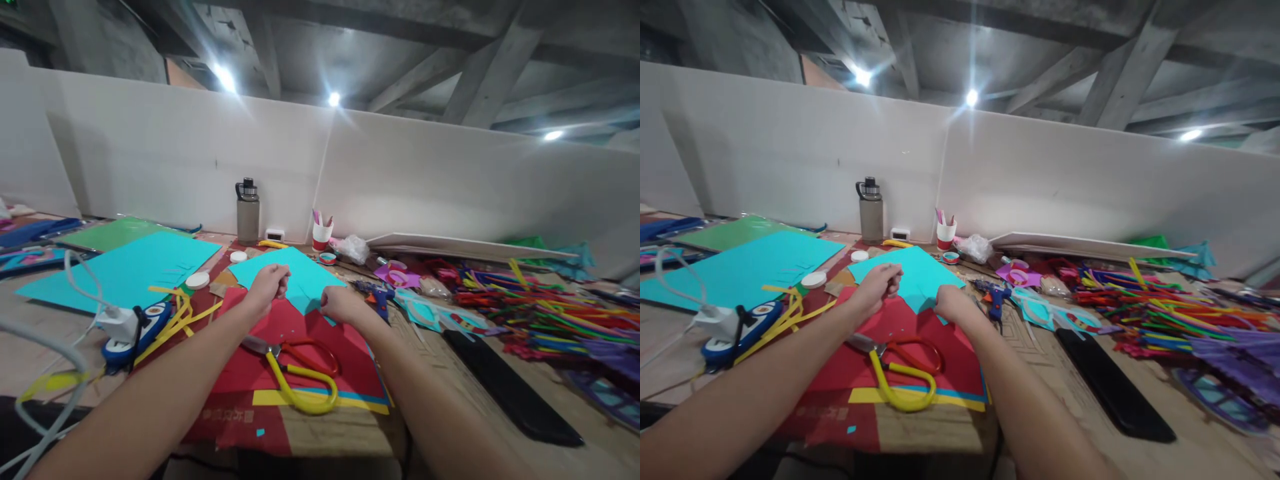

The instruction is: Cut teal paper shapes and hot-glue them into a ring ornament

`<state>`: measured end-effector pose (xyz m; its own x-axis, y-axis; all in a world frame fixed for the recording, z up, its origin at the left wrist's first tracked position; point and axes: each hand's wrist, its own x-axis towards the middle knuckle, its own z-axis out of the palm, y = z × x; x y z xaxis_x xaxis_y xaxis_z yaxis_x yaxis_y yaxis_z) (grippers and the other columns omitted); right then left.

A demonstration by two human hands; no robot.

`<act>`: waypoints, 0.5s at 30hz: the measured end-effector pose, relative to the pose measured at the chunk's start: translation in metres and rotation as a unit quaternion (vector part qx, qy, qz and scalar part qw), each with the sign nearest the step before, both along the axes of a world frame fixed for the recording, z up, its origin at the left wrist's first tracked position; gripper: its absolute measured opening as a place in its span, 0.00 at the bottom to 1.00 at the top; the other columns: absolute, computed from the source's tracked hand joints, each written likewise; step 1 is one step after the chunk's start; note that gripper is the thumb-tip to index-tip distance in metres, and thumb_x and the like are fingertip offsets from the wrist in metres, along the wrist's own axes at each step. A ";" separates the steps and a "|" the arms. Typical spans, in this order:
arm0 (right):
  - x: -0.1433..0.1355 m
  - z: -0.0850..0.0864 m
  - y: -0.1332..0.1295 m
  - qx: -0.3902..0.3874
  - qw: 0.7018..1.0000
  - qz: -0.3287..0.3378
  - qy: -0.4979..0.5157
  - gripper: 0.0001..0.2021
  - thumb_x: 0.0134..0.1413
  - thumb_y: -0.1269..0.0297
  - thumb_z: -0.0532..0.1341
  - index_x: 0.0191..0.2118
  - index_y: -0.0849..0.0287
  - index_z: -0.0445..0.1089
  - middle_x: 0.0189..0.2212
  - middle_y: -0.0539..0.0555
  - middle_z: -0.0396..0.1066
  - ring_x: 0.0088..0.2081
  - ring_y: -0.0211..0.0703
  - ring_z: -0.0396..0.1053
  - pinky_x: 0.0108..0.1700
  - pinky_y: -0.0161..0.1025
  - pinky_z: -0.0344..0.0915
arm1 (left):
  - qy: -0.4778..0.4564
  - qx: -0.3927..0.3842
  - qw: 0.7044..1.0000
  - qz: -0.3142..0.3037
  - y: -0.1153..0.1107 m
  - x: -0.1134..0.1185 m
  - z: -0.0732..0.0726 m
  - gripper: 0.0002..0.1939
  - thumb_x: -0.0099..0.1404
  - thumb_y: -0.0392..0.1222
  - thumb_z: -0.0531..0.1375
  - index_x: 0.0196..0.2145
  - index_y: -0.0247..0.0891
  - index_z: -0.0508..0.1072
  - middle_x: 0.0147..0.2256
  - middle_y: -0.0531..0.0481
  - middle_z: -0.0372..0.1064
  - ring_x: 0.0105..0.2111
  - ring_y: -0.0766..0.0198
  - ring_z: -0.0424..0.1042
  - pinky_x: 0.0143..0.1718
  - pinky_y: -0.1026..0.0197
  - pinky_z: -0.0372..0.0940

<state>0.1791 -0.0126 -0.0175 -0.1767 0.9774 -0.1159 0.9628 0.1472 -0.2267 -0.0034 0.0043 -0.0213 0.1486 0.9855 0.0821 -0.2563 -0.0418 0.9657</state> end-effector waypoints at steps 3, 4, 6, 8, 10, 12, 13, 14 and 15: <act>0.004 0.000 -0.002 -0.006 0.999 -0.005 0.039 0.04 0.41 0.70 0.61 0.24 0.63 0.74 0.21 0.55 0.72 0.24 0.40 0.67 0.24 0.32 0.55 | 0.073 0.005 0.997 -0.031 -0.006 0.003 0.000 0.13 0.54 0.48 0.60 0.23 0.36 0.64 0.18 0.56 0.59 0.15 0.73 0.58 0.15 0.69 0.50; 0.006 0.001 -0.002 -0.008 0.998 -0.006 0.057 0.04 0.41 0.71 0.61 0.23 0.63 0.74 0.20 0.54 0.71 0.23 0.39 0.67 0.24 0.32 0.54 | 0.099 0.010 0.994 -0.037 -0.008 0.003 0.000 0.13 0.55 0.48 0.60 0.22 0.36 0.64 0.18 0.55 0.60 0.15 0.72 0.59 0.15 0.68 0.51; 0.008 0.002 -0.002 -0.008 0.995 -0.007 0.098 0.04 0.41 0.71 0.60 0.23 0.62 0.73 0.19 0.52 0.70 0.23 0.37 0.65 0.24 0.31 0.54 | 0.152 0.018 0.987 -0.043 -0.011 0.003 0.001 0.13 0.55 0.47 0.60 0.21 0.37 0.64 0.17 0.53 0.61 0.15 0.71 0.60 0.16 0.68 0.53; 0.009 0.004 -0.002 -0.004 0.989 -0.007 0.145 0.04 0.42 0.71 0.60 0.25 0.62 0.72 0.20 0.50 0.69 0.23 0.35 0.65 0.24 0.30 0.55 | 0.184 0.012 0.982 -0.046 -0.014 0.002 0.002 0.13 0.55 0.48 0.60 0.21 0.36 0.64 0.17 0.52 0.63 0.15 0.70 0.61 0.15 0.68 0.53; 0.007 0.006 -0.002 -0.005 0.981 -0.002 0.195 0.04 0.45 0.70 0.58 0.27 0.62 0.71 0.20 0.49 0.68 0.22 0.34 0.64 0.24 0.29 0.56 | 0.190 -0.009 0.980 -0.067 -0.017 0.004 0.002 0.14 0.54 0.49 0.61 0.23 0.36 0.66 0.18 0.51 0.65 0.15 0.70 0.61 0.15 0.68 0.52; 0.003 0.006 -0.003 -0.010 0.971 0.004 0.241 0.05 0.48 0.69 0.57 0.29 0.63 0.70 0.19 0.48 0.66 0.21 0.33 0.63 0.24 0.29 0.57 | 0.183 -0.026 0.977 -0.105 -0.019 0.006 0.002 0.14 0.54 0.50 0.61 0.26 0.35 0.68 0.20 0.50 0.67 0.15 0.70 0.62 0.15 0.68 0.52; 0.001 0.007 -0.004 -0.012 0.965 0.007 0.261 0.06 0.49 0.68 0.57 0.30 0.63 0.70 0.19 0.47 0.66 0.21 0.32 0.63 0.24 0.28 0.58 | 0.177 -0.021 0.977 -0.119 -0.021 0.008 0.001 0.14 0.54 0.51 0.61 0.28 0.35 0.68 0.21 0.49 0.68 0.16 0.69 0.64 0.15 0.68 0.53; -0.002 0.007 -0.004 -0.013 0.960 0.010 0.278 0.06 0.50 0.68 0.56 0.31 0.63 0.69 0.19 0.47 0.65 0.21 0.32 0.63 0.24 0.28 0.59 | 0.171 -0.008 0.977 -0.125 -0.021 0.009 0.001 0.14 0.54 0.50 0.62 0.29 0.35 0.69 0.22 0.48 0.69 0.17 0.69 0.65 0.16 0.68 0.54; -0.004 0.007 -0.005 -0.012 0.956 0.013 0.293 0.06 0.50 0.68 0.56 0.31 0.63 0.69 0.19 0.47 0.65 0.21 0.32 0.63 0.25 0.28 0.60 | 0.164 0.011 0.979 -0.122 -0.022 0.010 0.001 0.14 0.53 0.49 0.63 0.28 0.35 0.69 0.22 0.48 0.69 0.19 0.68 0.66 0.18 0.68 0.55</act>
